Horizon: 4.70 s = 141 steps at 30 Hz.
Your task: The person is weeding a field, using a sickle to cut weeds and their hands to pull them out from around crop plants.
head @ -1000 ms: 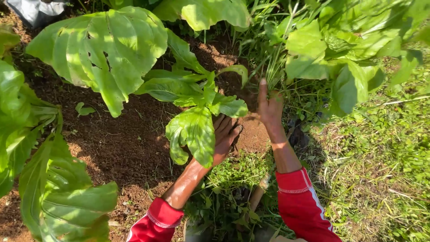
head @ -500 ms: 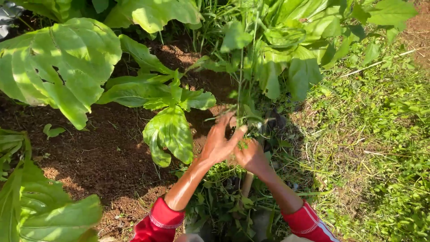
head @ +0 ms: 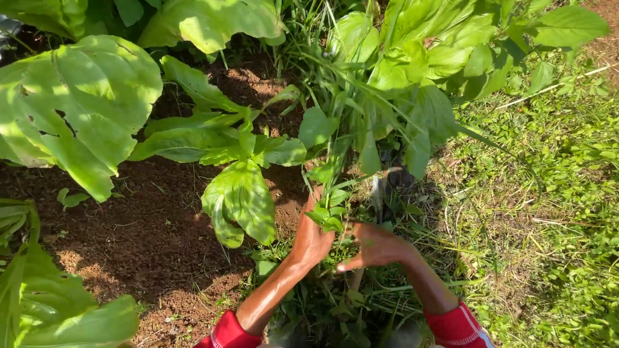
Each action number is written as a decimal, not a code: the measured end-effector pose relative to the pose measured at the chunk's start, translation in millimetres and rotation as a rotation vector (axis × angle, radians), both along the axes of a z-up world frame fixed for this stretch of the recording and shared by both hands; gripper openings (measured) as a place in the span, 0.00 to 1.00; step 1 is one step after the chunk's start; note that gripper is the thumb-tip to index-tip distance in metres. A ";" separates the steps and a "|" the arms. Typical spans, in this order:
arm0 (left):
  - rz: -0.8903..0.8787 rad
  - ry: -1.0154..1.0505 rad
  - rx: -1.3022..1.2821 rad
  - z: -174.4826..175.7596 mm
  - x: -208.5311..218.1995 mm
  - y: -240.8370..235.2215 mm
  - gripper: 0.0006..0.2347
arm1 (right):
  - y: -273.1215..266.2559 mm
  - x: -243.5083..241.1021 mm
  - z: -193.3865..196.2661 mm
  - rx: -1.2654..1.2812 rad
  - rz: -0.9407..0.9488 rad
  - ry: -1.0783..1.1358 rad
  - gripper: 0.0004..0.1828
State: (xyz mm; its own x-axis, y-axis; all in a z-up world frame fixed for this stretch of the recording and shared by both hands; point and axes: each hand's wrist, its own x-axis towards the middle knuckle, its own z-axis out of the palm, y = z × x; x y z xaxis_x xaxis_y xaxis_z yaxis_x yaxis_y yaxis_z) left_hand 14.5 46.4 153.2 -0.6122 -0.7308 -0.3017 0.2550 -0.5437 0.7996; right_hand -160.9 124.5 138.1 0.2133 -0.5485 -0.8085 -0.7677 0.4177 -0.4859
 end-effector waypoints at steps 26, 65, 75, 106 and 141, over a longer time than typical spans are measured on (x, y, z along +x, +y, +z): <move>-0.172 -1.195 -1.065 -61.5 11.5 42.4 0.28 | 75.3 -46.8 -69.6 -0.324 -0.646 0.224 0.28; -0.524 -1.268 -1.266 -57.1 61.8 -3.9 0.11 | -28.1 16.8 -49.7 -0.606 -1.511 -0.798 0.24; -0.344 -0.973 -1.152 -137.9 76.3 -16.1 0.10 | -45.1 23.0 -50.6 -0.492 -1.494 -0.708 0.25; -0.200 -0.785 -1.365 -269.7 107.0 -26.1 0.15 | -93.8 36.1 -65.2 -0.609 -1.355 -0.737 0.22; 0.029 -0.827 -1.271 -161.1 94.3 -28.4 0.11 | -114.2 56.0 -40.3 -0.597 -1.354 -0.713 0.18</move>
State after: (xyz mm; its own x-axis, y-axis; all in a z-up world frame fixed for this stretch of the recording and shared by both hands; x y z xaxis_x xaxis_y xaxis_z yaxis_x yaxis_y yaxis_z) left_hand 108.8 18.0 -7.8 -0.5731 -0.7707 0.2785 -0.4887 0.5942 0.6388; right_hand -104.9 10.3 97.8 -0.4382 -0.8139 -0.3815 0.4149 0.1933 -0.8891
